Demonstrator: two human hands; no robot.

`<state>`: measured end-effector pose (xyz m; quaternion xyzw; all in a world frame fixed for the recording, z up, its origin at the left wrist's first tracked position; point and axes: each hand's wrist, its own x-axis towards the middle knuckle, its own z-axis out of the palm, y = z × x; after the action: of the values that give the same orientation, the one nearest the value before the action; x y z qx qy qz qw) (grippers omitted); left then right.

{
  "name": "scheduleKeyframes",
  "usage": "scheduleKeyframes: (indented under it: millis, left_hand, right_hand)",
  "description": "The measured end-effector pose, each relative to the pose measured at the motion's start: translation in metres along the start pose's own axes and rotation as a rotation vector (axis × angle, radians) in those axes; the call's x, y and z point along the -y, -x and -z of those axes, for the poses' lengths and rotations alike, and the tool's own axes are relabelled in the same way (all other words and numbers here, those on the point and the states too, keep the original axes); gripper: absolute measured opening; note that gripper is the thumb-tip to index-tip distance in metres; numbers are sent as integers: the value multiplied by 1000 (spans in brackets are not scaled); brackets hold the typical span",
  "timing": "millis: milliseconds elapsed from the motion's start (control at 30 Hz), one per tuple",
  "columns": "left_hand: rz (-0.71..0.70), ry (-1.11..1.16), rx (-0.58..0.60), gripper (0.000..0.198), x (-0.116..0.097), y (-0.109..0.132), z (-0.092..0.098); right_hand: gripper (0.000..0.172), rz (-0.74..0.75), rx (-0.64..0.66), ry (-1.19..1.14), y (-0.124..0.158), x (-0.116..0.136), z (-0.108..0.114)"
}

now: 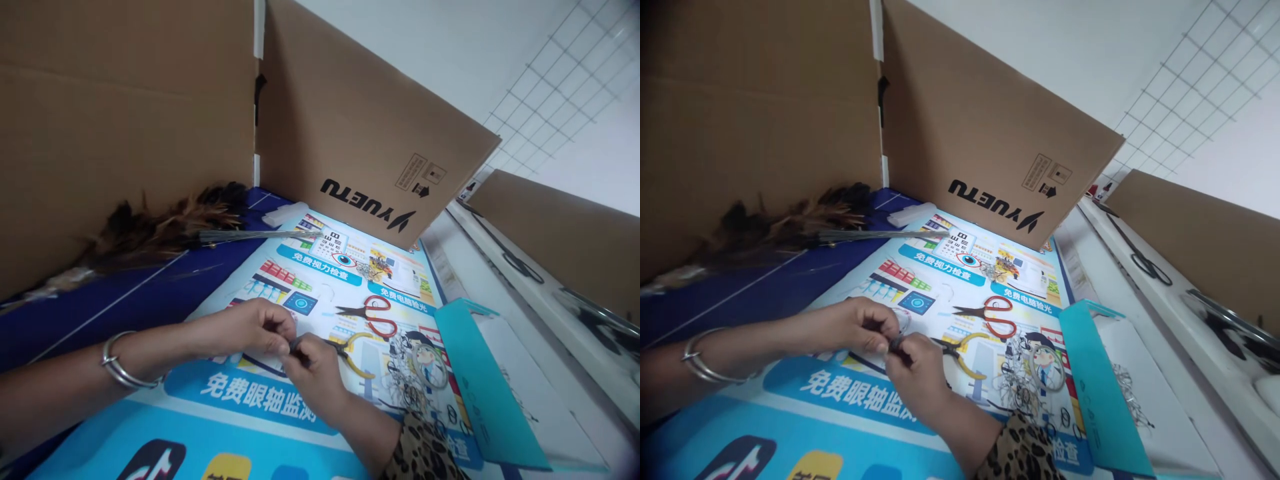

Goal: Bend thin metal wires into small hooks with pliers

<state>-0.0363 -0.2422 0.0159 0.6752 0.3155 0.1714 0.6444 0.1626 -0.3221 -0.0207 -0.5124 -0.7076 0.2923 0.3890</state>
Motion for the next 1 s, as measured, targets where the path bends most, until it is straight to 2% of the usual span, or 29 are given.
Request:
scheduleKeyframes:
  millis: [100,467,567,733,833,1000]
  left_hand:
    - [-32,19,-42,20,1,1,-6]
    - [-170,-96,-118,13,16,9,-8]
    - [-121,-4,-115,17,19,11,-11]
    - [-256,-123,-44,11,22,8,-6]
    - [-281,-110,-1,10,26,5,-3]
    - [-307,-125,-19,10,27,5,-6]
  right_hand:
    - [26,22,22,3,0,-2,-1]
    - [26,40,114,-70,-2,-11,-1]
    - [27,59,123,-53,0,-14,-1]
    - [34,48,144,-67,2,-12,0]
    - [38,56,154,-52,3,-11,0]
    - [38,96,133,-11,3,-11,-2]
